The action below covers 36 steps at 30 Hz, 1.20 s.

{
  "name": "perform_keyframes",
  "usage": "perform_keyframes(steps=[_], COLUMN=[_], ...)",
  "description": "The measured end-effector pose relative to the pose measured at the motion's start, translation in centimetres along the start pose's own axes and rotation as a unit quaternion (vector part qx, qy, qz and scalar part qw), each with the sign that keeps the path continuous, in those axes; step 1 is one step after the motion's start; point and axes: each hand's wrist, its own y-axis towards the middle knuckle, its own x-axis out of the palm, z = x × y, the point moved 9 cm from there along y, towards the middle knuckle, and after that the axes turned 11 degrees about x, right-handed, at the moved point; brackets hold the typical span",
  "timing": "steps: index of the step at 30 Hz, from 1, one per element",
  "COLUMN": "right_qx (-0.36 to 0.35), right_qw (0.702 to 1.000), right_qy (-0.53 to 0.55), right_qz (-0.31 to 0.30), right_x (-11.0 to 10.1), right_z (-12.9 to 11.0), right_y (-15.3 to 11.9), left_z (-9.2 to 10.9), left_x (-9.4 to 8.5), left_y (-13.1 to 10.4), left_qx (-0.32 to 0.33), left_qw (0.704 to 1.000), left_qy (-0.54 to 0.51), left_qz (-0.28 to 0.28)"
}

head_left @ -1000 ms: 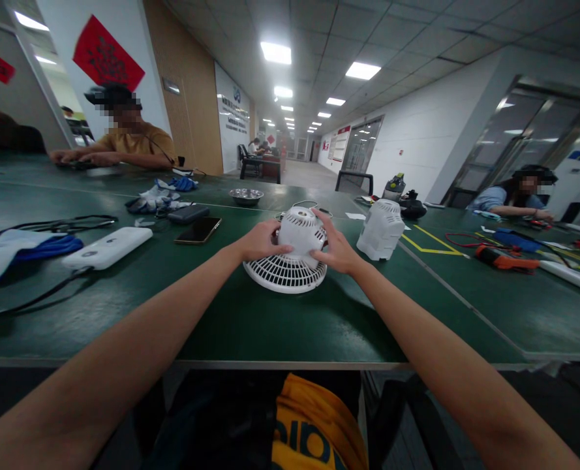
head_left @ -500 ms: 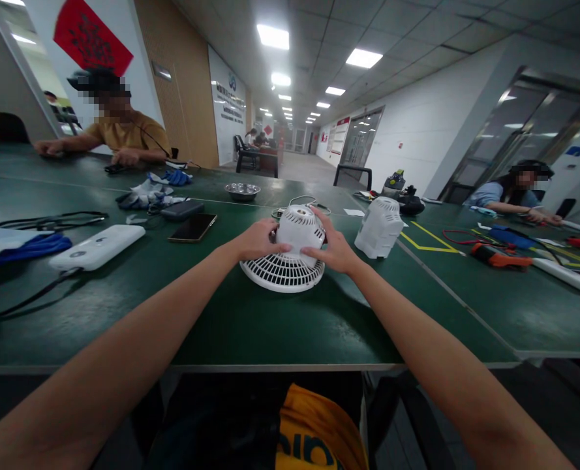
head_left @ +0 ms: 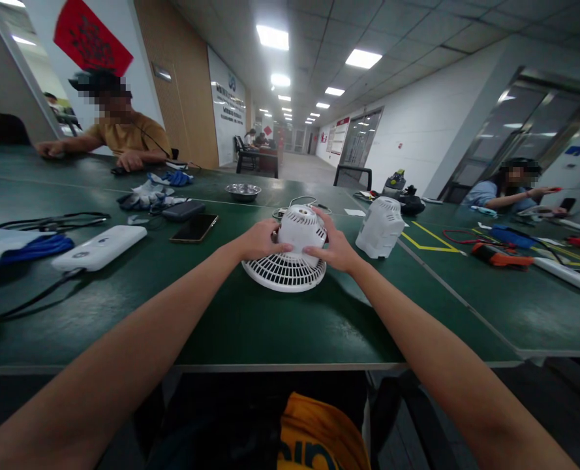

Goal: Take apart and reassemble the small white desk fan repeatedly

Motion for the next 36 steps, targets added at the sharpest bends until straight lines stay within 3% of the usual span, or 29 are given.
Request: perform_keyframes(steps=[16, 24, 36], right_qx=[-0.018, -0.023, 0.025], right_qw=[1.000, 0.999, 1.000], right_qy=[-0.017, -0.033, -0.010], right_qz=[-0.001, 0.014, 0.013], right_x=[-0.3, -0.3, -0.2], right_z=[-1.0, -1.3, 0.4], right_y=[-0.2, -0.2, 0.1], left_z=[0.0, 0.3, -0.3], left_x=[-0.4, -0.2, 0.0], left_y=[-0.4, -0.4, -0.4], left_qx=[-0.032, -0.003, -0.001], left_qw=[0.997, 0.995, 0.998], left_qy=[-0.068, -0.101, -0.062], left_qz=[-0.015, -0.015, -0.024])
